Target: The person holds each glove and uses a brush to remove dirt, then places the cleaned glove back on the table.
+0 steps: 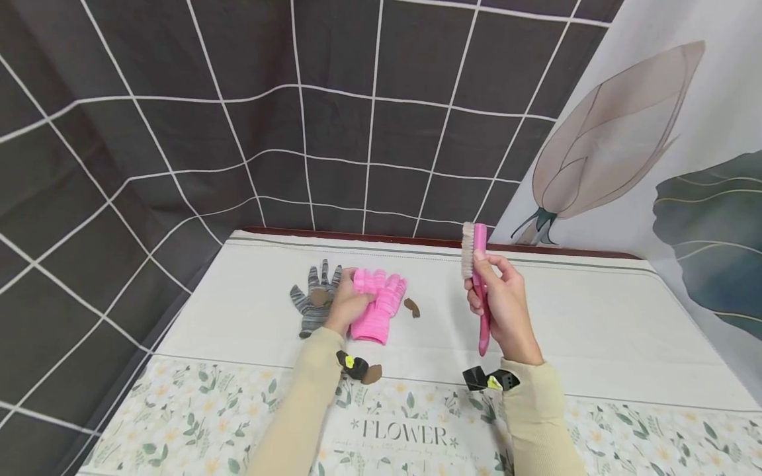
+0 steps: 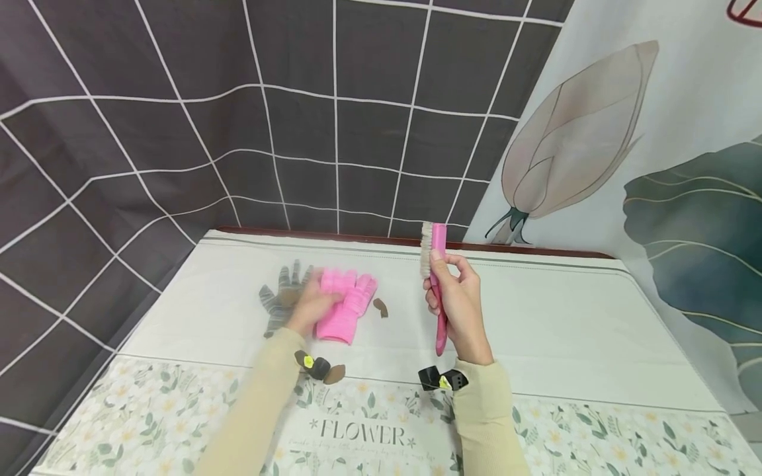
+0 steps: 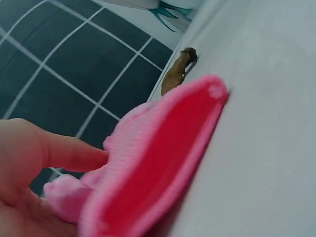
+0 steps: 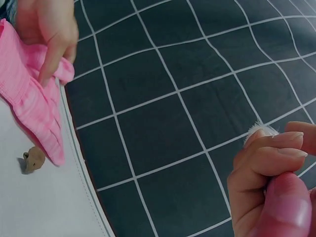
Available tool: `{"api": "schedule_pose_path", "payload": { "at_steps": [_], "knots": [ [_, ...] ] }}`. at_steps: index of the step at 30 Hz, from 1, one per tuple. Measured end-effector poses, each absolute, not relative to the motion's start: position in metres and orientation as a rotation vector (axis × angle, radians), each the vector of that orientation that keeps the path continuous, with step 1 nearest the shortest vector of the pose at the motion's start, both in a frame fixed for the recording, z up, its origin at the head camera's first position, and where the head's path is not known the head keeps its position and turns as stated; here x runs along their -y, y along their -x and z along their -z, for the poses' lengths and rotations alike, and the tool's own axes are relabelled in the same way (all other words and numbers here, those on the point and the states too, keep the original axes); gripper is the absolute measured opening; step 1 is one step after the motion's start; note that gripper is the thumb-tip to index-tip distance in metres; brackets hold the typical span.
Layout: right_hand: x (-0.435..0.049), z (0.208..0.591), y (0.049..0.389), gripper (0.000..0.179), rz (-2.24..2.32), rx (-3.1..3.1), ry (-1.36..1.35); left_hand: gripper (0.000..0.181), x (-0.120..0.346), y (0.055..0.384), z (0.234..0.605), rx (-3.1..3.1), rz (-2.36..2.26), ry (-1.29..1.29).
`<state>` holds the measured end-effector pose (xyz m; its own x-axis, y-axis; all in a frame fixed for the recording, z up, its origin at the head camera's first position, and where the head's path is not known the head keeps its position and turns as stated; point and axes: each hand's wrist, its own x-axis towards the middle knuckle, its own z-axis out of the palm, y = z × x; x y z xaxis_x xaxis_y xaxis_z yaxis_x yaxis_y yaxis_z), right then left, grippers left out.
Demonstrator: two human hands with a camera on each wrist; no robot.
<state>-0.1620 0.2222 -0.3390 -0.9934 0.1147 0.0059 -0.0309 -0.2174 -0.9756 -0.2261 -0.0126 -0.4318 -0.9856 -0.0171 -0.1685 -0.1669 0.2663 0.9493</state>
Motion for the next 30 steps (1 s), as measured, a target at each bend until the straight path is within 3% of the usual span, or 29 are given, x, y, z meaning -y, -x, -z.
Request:
{"api": "schedule_pose_path", "payload": {
  "at_steps": [8,17,20,26,30],
  "knots": [
    [-0.225,0.342,0.163,0.035,-2.420,1.966,0.114,0.057,0.035,0.215,0.403,-2.750,-1.394,0.168],
    [-0.228,0.340,0.163,0.037,-2.411,1.970,0.136,0.070,0.073,0.209,0.398,-2.797,-1.106,0.564],
    [-0.228,0.340,0.163,0.036,-2.406,1.974,0.125,0.070,0.078,0.206,0.402,-2.816,-1.069,0.617],
    [-0.228,0.340,0.163,0.035,-2.405,1.980,0.115,0.045,0.082,0.206,0.405,-2.764,-1.193,0.585],
    [-0.229,0.340,0.162,0.037,-2.396,1.995,0.126,0.049,0.084,0.210,0.405,-2.642,-1.305,0.604]
  ]
}}
